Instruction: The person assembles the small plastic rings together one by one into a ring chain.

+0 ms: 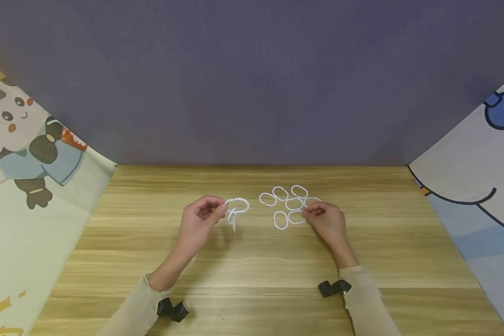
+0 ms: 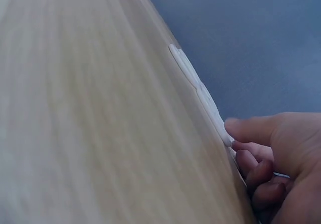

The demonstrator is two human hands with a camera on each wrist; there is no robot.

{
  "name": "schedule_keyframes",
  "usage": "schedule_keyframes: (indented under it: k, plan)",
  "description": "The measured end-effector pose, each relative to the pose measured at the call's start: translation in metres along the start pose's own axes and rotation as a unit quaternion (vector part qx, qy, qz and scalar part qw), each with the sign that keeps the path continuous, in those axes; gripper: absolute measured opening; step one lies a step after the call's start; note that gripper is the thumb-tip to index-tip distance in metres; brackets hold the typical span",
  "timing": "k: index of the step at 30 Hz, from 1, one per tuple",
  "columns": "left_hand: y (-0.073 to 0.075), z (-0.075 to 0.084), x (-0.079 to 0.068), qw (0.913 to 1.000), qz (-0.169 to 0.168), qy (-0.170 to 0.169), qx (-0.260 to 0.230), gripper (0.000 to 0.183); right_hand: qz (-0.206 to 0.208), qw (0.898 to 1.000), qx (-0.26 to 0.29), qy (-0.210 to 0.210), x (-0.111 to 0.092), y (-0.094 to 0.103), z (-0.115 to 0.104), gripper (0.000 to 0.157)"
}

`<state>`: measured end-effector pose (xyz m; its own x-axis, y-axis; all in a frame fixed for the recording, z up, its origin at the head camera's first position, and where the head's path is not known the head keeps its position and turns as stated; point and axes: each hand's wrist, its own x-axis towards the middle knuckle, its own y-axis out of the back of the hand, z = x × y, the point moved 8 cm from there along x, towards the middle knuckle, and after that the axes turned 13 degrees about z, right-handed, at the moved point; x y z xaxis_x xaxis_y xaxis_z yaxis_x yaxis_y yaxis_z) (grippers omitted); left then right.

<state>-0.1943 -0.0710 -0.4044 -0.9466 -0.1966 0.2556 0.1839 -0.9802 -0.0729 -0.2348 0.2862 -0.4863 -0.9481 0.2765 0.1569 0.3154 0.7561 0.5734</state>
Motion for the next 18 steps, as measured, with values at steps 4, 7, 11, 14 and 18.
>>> schedule_keyframes:
  k: [4, 7, 11, 14, 18]
  plan:
    - [-0.0009, -0.0001, -0.0008, 1.0, 0.0, 0.006, 0.001, 0.011, 0.006, 0.999, -0.033, 0.014, -0.0001, 0.0009, 0.0001, 0.021]
    - [-0.0014, -0.0001, -0.0018, 1.0, -0.002, 0.008, 0.003, 0.011, 0.006, 0.999, -0.046, 0.026, -0.0011, 0.001, -0.0022, 0.021]
    - [-0.0014, -0.0006, -0.0022, 0.9999, -0.001, 0.01, 0.005, 0.011, 0.002, 0.997, -0.064, 0.041, -0.0025, 0.0014, -0.0064, 0.019]
    - [-0.0011, -0.0011, -0.0022, 0.9999, 0.0, 0.01, 0.006, 0.011, -0.002, 0.996, -0.073, 0.043, -0.0025, 0.0014, -0.0072, 0.015]
    - [-0.001, -0.0004, -0.0023, 0.9999, 0.0, 0.009, 0.007, 0.011, -0.009, 0.996, -0.077, 0.044, -0.0018, 0.0013, -0.0074, 0.015]
